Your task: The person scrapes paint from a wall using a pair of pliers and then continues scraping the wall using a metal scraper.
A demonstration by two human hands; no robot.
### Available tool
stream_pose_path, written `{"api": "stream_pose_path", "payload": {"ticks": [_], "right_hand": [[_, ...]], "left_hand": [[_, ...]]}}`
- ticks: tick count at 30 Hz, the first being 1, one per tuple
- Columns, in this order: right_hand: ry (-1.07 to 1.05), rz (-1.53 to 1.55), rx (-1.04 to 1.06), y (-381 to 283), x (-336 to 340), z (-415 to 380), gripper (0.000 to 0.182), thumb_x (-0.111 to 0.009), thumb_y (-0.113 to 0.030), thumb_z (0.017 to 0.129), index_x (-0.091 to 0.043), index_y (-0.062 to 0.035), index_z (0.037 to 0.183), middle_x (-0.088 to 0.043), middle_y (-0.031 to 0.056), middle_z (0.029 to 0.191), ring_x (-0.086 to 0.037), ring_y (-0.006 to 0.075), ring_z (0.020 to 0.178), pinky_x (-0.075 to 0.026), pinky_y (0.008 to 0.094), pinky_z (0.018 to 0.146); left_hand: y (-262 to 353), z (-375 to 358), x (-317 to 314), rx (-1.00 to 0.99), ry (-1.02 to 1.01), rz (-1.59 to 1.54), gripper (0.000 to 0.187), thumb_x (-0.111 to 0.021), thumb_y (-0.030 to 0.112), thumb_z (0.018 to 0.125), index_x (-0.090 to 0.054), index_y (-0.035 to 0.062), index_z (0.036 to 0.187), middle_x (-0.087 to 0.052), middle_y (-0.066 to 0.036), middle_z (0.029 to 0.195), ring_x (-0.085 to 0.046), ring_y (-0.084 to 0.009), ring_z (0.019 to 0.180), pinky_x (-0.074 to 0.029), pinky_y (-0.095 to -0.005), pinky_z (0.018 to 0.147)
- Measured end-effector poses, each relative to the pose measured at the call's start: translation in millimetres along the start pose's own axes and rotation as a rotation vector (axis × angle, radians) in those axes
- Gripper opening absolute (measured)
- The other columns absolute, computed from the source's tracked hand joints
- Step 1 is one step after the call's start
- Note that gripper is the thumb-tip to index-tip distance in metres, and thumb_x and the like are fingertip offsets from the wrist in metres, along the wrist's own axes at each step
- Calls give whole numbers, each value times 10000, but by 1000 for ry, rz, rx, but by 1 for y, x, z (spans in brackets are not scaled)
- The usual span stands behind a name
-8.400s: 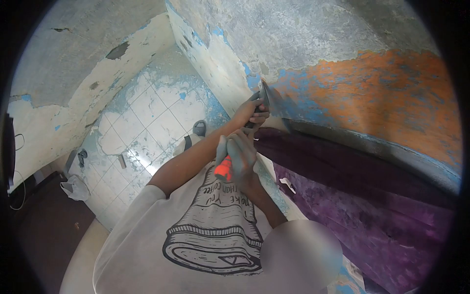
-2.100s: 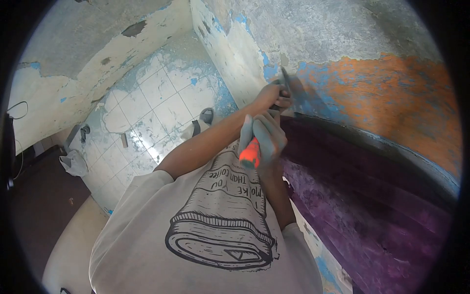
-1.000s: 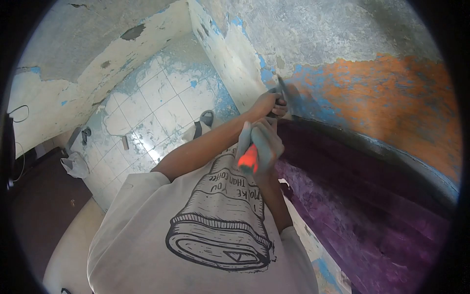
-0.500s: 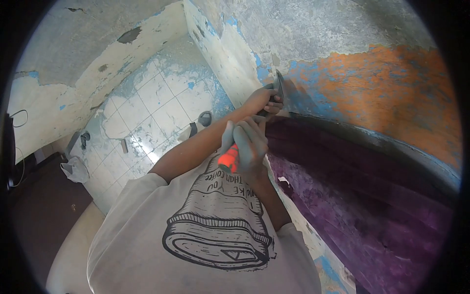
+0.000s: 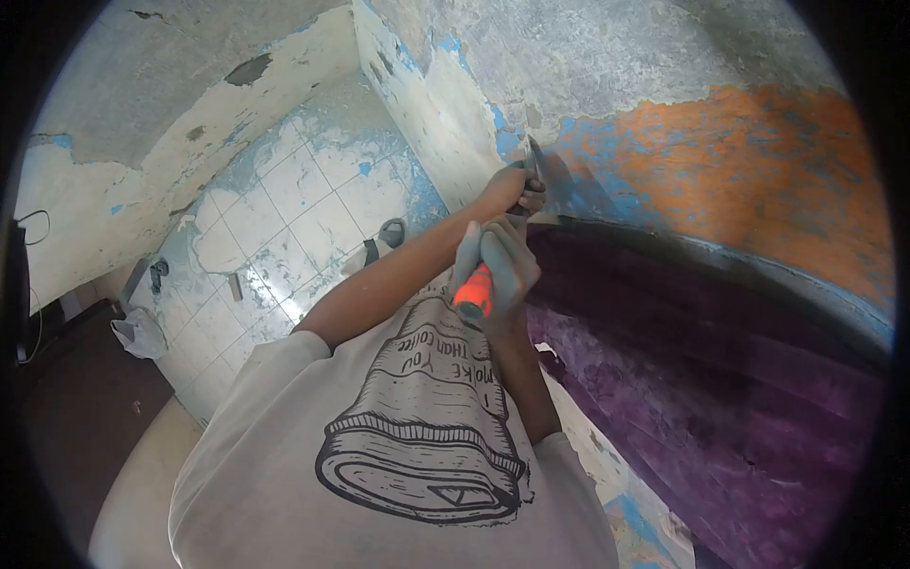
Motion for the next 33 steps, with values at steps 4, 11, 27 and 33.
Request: {"api": "stream_pose_path", "payload": {"ticks": [4,11,27,33], "right_hand": [[18,-5,20,2,-4,-2,333,-572,136,831,-368,7,602,-388,102,568,-410,234,483,-334,343,473],[-75,-25,-58,13,-1,2,328,-570,141,831,-379,9,599,-415,100,561,-416,212,480,-345,325,482],[-38,14,-121,15,6,2,335,-558,152,841,-361,18,604,-395,94,557,-392,203,466,-345,317,479],[-12,27,-51,5,11,7,320,-578,141,836,-383,24,610,-401,98,557,-396,205,478,-353,318,486]], "left_hand": [[-1,6,8,-4,-24,-124,122,-369,24,899,-394,80,1004,-430,-76,780,-372,-122,540,-326,-259,418],[3,10,13,9,-3,-47,62,-372,33,920,-417,76,919,-431,-55,750,-366,-110,547,-340,-251,422],[1,12,8,2,-9,61,45,-367,24,913,-396,51,936,-426,-72,754,-373,-130,555,-348,-264,428],[-7,10,-1,-101,-68,-1,49,-400,27,870,-392,53,829,-420,-54,694,-361,-116,490,-330,-277,416]]}}
Point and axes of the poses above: each hand's wrist, its own z-axis towards the middle knuckle, its own x-axis out of the back of the hand, y = z × x, the point moved 2 cm from there along z, towards the middle knuckle
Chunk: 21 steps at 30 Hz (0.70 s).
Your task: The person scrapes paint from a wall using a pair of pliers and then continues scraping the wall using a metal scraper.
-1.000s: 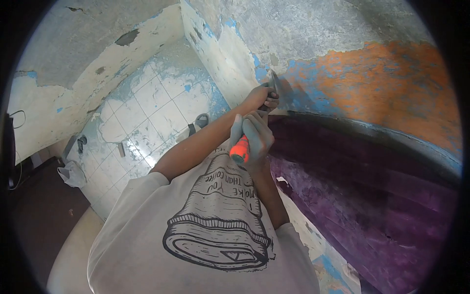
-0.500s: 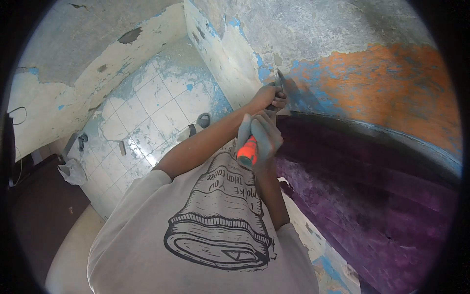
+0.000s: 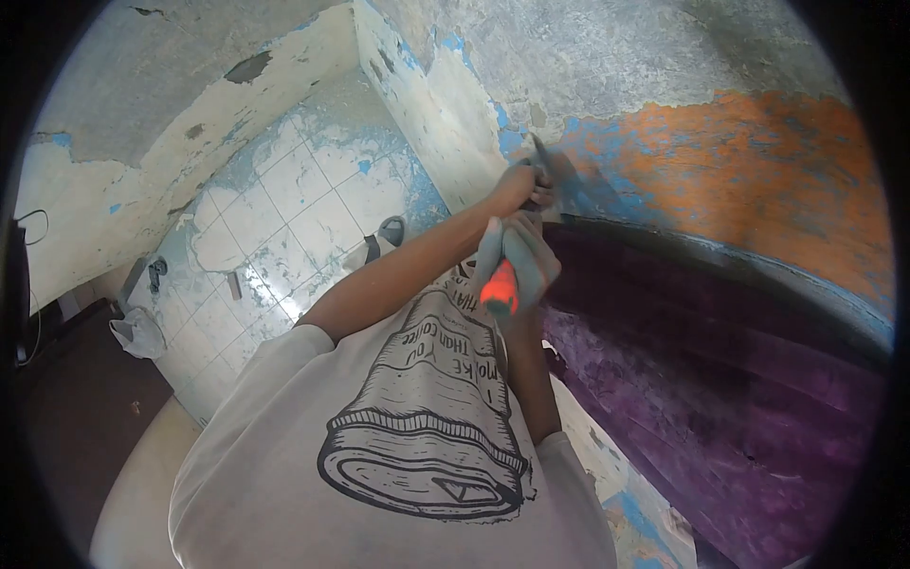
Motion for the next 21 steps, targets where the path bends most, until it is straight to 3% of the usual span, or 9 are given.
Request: {"api": "stream_pose_path", "payload": {"ticks": [2,4,5,8,11,14,21], "right_hand": [[-11,-30,-24,8,-4,-6,314,-579,139,834,-394,25,608,-407,97,553,-404,204,483,-357,317,486],[-36,-45,-37,11,-8,-1,308,-581,138,832,-404,27,606,-412,96,550,-412,203,489,-360,316,487],[-2,-40,-25,1,-5,0,303,-579,137,832,-409,28,607,-423,95,555,-419,204,491,-367,314,492],[-4,-65,-54,-3,3,-4,288,-572,140,825,-415,30,610,-447,92,565,-437,206,495,-390,315,509],[-52,-41,-94,8,-1,-8,294,-568,143,821,-407,28,603,-464,99,574,-452,204,498,-402,320,520],[25,-34,-41,1,-1,-7,289,-514,117,875,-431,44,608,-459,81,550,-433,160,494,-369,290,490],[16,-26,-18,-4,-7,4,313,-566,159,812,-381,21,600,-430,102,569,-437,220,483,-388,322,506]], "left_hand": [[-7,18,29,38,38,49,27,-398,14,858,-418,31,856,-419,-62,684,-372,-122,493,-337,-277,407],[-20,29,45,156,110,-150,41,-379,21,953,-403,35,922,-433,-52,757,-382,-100,523,-302,-228,416],[-9,4,12,56,37,5,89,-382,-5,856,-469,-1,873,-431,-62,698,-381,-113,502,-343,-269,411],[-7,-11,-9,43,170,-19,91,-379,10,895,-459,7,938,-452,-66,733,-400,-118,529,-359,-258,431],[-7,6,26,124,133,-4,120,-387,52,941,-433,33,1049,-467,-65,765,-415,-123,559,-378,-253,451],[-4,-20,-7,61,83,2,108,-399,77,953,-413,38,1053,-460,-54,764,-421,-119,583,-380,-254,456],[5,-5,4,119,134,-109,86,-402,50,955,-387,97,1026,-414,-41,769,-360,-87,549,-311,-215,430]]}}
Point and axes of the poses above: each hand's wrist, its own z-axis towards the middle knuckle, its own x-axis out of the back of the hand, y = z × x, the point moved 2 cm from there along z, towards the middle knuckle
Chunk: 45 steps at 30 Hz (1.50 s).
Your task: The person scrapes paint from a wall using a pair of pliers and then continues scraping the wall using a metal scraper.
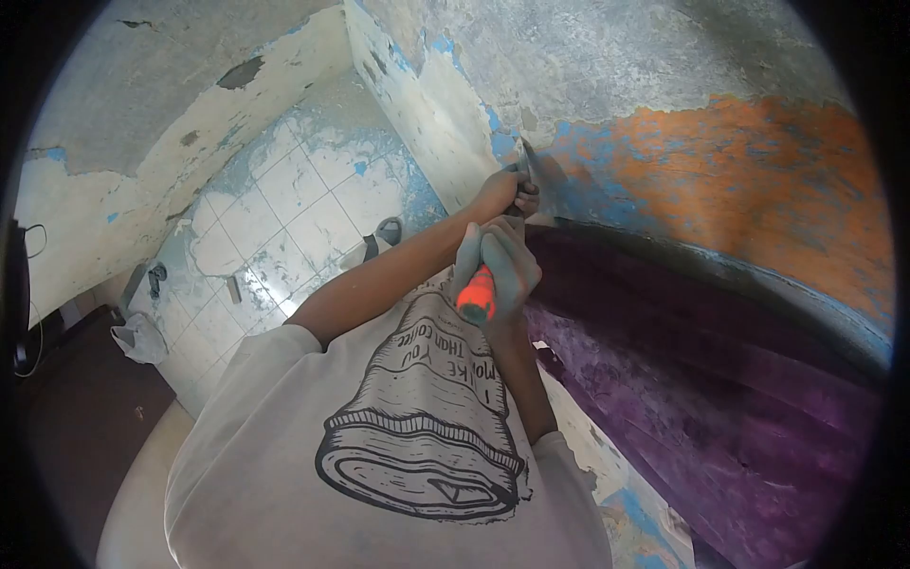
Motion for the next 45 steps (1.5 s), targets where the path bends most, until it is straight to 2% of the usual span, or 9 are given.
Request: {"api": "stream_pose_path", "payload": {"ticks": [10,13,15,24,28,33,40,43,45], "right_hand": [[-8,-2,48,-13,0,5,329,-593,147,808,-380,7,601,-412,100,565,-456,228,488,-389,336,498],[-81,-69,-18,-1,0,-2,325,-596,142,810,-383,7,603,-416,99,562,-458,224,492,-383,334,490],[-73,-56,5,0,-3,0,325,-595,143,809,-383,8,604,-416,100,561,-456,224,490,-378,331,485],[-29,-30,45,-11,1,-1,324,-582,150,806,-378,12,597,-419,92,562,-435,210,484,-358,312,472],[-15,-23,13,-8,4,-1,329,-577,149,814,-374,16,593,-415,87,560,-418,200,482,-358,311,479],[-10,5,44,-4,5,-3,328,-576,144,824,-373,19,597,-384,91,547,-392,203,474,-367,320,492],[-42,0,-46,10,5,-5,317,-559,138,842,-369,35,610,-364,97,557,-366,204,480,-359,301,493],[31,19,18,-7,13,-1,314,-551,141,846,-365,35,617,-371,96,573,-365,203,492,-338,300,485],[-7,11,4,7,11,-4,283,-542,127,857,-406,45,623,-429,92,573,-411,181,493,-360,287,492]], "left_hand": [[4,-11,-8,-46,-45,18,88,-373,27,922,-400,76,990,-442,-83,779,-375,-117,534,-344,-251,427],[1,0,-5,53,-77,38,65,-365,47,970,-368,111,964,-413,-34,763,-334,-75,534,-281,-199,403],[1,14,11,9,-53,74,58,-392,20,897,-404,34,952,-447,-83,750,-384,-116,539,-339,-254,419],[-1,-6,-5,-10,14,18,17,-415,9,865,-416,12,848,-430,-70,720,-369,-119,525,-332,-266,418],[-3,-6,-9,-88,-107,137,31,-407,9,864,-418,14,835,-420,-60,713,-378,-121,539,-341,-263,428],[-4,-7,-5,-134,57,93,98,-387,32,881,-423,27,791,-403,-46,676,-377,-120,513,-339,-271,432],[1,-30,-11,104,35,95,147,-380,117,959,-440,62,837,-420,-12,662,-375,-110,499,-338,-280,421],[-9,-39,-24,-34,-25,56,128,-391,143,959,-441,71,866,-401,0,623,-367,-104,491,-328,-289,412],[-7,-36,-23,52,-62,54,129,-398,167,975,-441,76,894,-392,4,610,-369,-98,487,-325,-278,412]]}}
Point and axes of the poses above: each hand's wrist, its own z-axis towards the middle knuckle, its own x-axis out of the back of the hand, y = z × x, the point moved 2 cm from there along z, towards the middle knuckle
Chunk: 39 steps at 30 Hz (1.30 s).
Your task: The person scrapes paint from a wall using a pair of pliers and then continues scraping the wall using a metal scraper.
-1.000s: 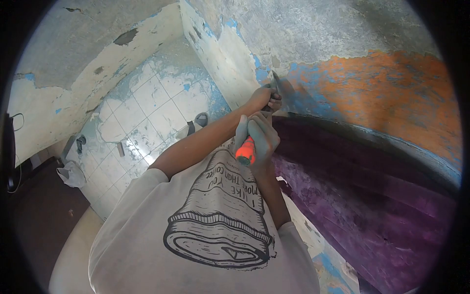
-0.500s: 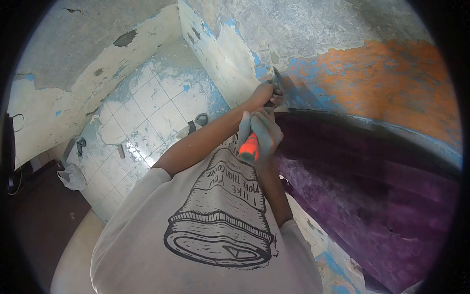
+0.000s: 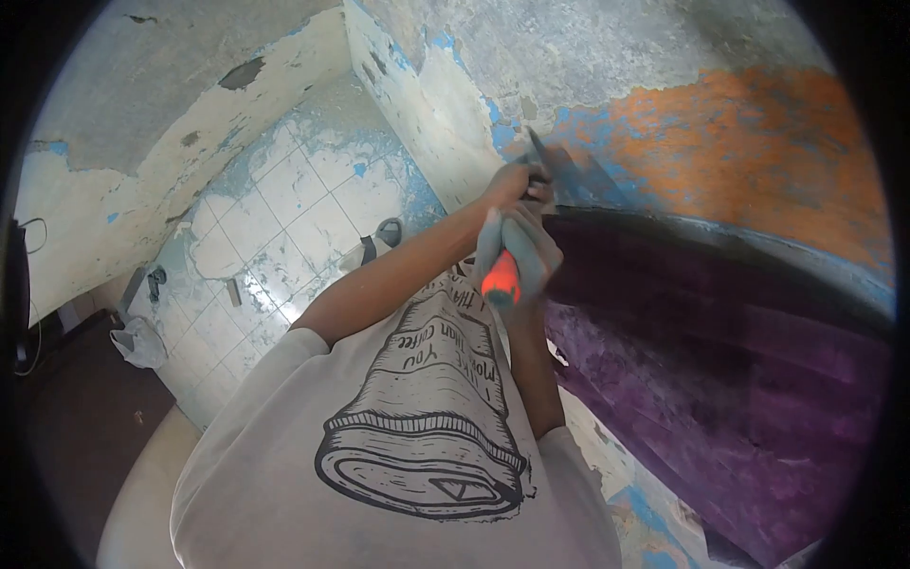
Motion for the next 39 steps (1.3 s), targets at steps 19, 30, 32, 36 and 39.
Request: {"api": "stream_pose_path", "payload": {"ticks": [19,30,32,36,39], "right_hand": [[-95,147,-294,9,21,-34,183,-692,69,770,-530,2,716,-567,119,802,-592,239,743,-491,352,796],[-383,626,-846,76,26,-87,437,-622,-132,960,-420,-33,1335,-593,86,1077,-586,130,901,-479,296,825],[-310,657,-935,74,5,-76,426,-613,-143,967,-424,-22,1329,-607,73,971,-558,116,833,-467,298,759],[-231,591,-646,68,-21,-54,216,-503,-185,1025,-515,1,1135,-559,57,862,-476,98,709,-404,273,631],[-202,667,-667,68,-30,-63,218,-456,-201,1045,-538,0,1071,-510,34,805,-443,87,682,-374,259,607]], "left_hand": [[0,-9,60,-106,309,16,108,-447,127,1003,-421,39,1060,-469,-77,896,-453,-112,630,-428,-246,510],[46,-57,12,-922,331,672,531,-447,105,1036,-92,82,1430,-515,-113,1032,-533,-127,692,-481,-256,586],[39,-71,1,-1046,243,921,585,-505,139,1022,-104,47,1438,-548,-109,1056,-591,-153,742,-508,-282,627],[21,-106,11,-912,186,1229,638,-514,120,1017,-54,49,1453,-514,-163,1226,-626,-203,913,-525,-308,759],[4,-128,29,-1063,200,1341,611,-538,93,996,-106,-13,1416,-520,-240,1281,-528,-319,1198,-430,-397,1002]]}}
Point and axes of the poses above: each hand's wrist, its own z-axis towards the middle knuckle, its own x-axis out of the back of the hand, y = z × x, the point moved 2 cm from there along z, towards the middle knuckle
